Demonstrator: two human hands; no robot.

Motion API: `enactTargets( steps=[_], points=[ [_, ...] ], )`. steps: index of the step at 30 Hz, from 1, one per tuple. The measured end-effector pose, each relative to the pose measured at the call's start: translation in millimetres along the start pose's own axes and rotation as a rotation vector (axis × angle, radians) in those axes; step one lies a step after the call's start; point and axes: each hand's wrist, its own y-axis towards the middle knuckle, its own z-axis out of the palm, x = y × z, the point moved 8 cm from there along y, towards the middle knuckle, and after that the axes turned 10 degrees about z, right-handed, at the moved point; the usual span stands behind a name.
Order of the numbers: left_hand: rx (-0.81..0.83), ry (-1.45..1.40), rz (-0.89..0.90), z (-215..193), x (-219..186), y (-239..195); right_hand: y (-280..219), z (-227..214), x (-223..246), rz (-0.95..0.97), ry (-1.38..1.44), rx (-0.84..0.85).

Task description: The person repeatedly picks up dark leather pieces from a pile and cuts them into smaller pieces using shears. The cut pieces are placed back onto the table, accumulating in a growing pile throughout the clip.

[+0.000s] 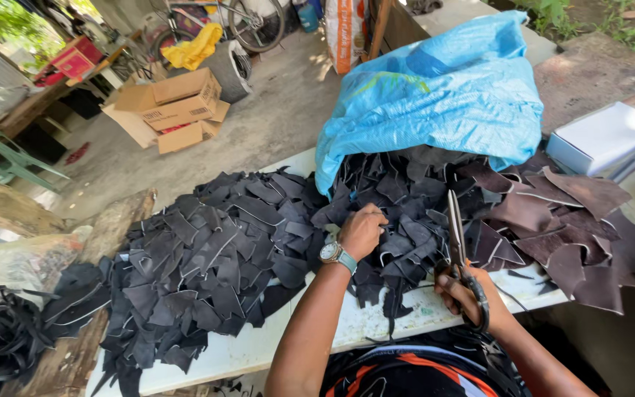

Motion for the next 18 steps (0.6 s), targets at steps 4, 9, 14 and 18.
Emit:
enactTargets(
  steps=[4, 9, 14, 18],
  points=[
    [-0.306, -0.255, 0.125, -31.0, 9.7, -11.1, -2.1, -1.0, -9.4, 0.038, -0.048, -0.016],
    [-0.493, -0.901, -0.059, -54.2, 46.0, -28.3, -1.2, 2.0, -10.4, 0.001, -0.034, -0.018],
    [-0.656, -0.944, -0.176, -80.2, 47.0, -46.1, -2.8, 4.1, -16.5, 0.043, -0.038, -0.030],
    [-0.652, -0.748, -0.084, -103.8, 9.0, -64.6, -5.9, 9.0, -4.0, 0.013, -0.017, -0.028]
  ],
)
